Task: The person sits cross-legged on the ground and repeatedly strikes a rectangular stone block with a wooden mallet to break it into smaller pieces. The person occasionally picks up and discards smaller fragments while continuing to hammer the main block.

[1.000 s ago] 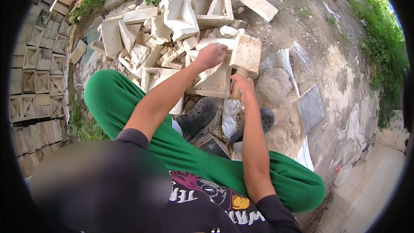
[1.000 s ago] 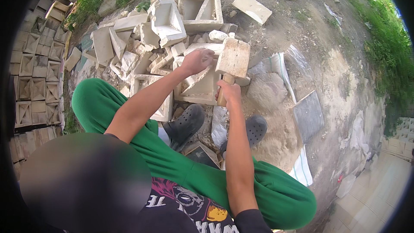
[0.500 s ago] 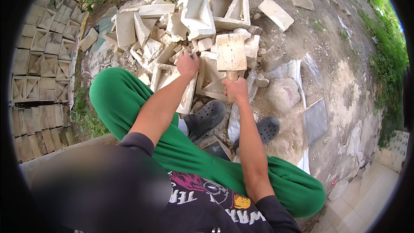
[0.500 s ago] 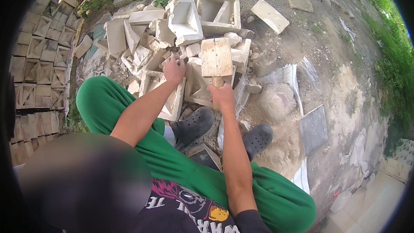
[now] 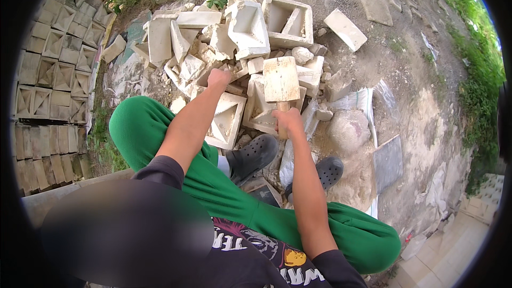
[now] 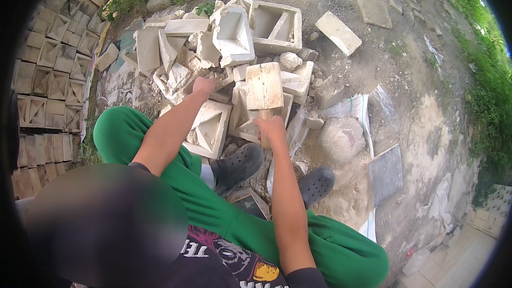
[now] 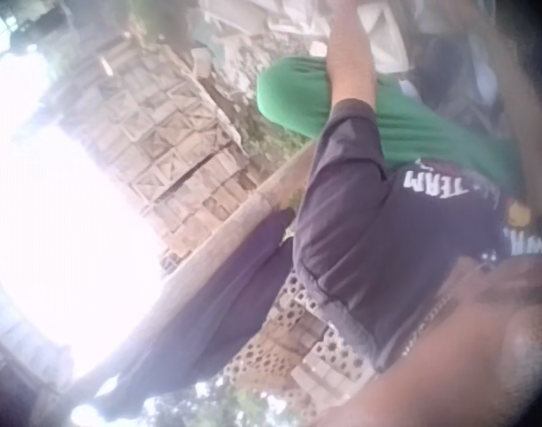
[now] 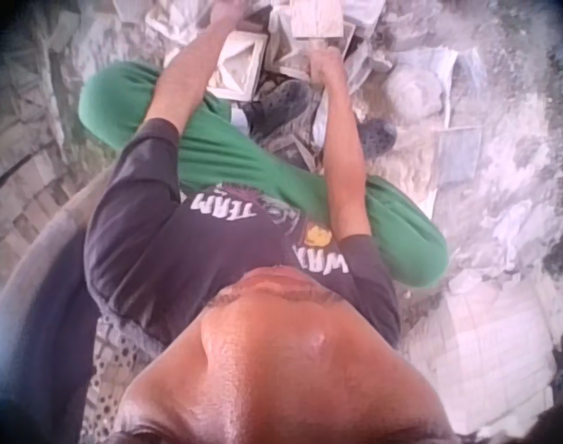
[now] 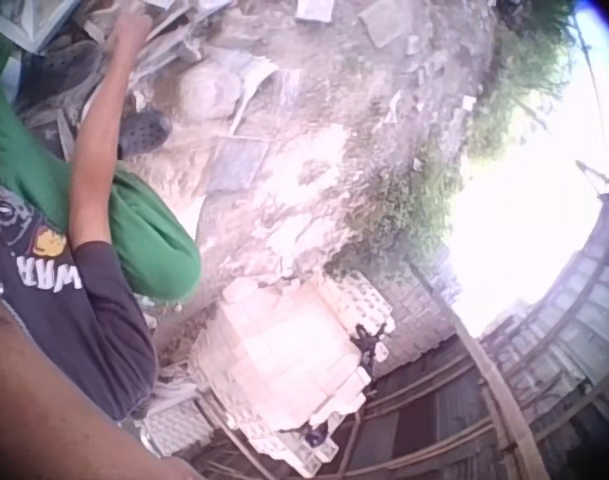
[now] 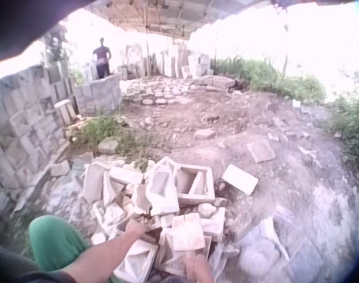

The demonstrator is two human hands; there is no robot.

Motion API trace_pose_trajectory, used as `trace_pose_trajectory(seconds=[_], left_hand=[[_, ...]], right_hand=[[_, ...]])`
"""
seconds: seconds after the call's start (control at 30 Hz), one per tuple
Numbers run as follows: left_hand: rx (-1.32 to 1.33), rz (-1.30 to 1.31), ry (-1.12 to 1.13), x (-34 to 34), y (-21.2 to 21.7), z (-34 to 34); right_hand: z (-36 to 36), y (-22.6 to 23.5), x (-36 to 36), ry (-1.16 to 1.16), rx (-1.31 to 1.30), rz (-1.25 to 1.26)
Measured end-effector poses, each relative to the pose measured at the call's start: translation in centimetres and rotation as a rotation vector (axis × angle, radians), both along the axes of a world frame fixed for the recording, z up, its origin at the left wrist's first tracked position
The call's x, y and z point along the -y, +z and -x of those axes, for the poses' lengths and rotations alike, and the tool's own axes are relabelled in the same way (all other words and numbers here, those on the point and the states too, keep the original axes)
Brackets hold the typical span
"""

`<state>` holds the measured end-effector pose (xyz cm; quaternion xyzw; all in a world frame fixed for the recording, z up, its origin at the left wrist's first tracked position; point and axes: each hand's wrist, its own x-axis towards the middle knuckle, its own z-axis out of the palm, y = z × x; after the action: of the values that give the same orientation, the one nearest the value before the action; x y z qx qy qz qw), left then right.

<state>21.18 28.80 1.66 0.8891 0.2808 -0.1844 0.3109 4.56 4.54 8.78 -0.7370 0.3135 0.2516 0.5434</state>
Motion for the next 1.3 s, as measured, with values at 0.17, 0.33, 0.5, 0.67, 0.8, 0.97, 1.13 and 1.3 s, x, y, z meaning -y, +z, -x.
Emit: trace_pose_trajectory(seconds=[0.17, 0.33, 0.5, 0.67, 0.8, 0.97, 1.13, 1.3], left_hand=[[-0.041, -0.031, 0.192, 1.0, -2.1, -1.6], [0.005, 0.13, 0.363, 0.4, -4.7, -3.0], [0.023, 0.073, 0.183, -1.7, -5.9, -3.0], [0.171, -0.131, 0.117, 0.4, -1.6, -0.8], [0.302, -0.042, -0.052, 3.2, 2.8, 1.8], [0.683, 0.115, -0.264, 3.4, 1.0, 3.6], [0.642, 0.221, -0.237, 5.1, 1.9, 5.4], [0.466, 0.483, -0.23, 6.3, 3.1, 7.0]], right_hand=[[0.3, -0.3, 0.1, -0.045, 0.019, -0.012], [0.3, -0.4, 0.3, -0.071, 0.026, -0.037], [0.3, 0.4, -0.1, -0.036, 0.025, -0.027], [0.3, 0.1, 0.1, -0.016, 0.014, -0.03], [0.3, -1.8, 0.8, -0.007, 0.058, -0.038], [0.1, -4.5, 0.5, 0.035, 0.111, 0.092], [0.6, -1.3, 0.1, -0.022, 0.049, 0.0], [0.9, -0.5, -0.9, -0.185, 0.147, -0.09]])
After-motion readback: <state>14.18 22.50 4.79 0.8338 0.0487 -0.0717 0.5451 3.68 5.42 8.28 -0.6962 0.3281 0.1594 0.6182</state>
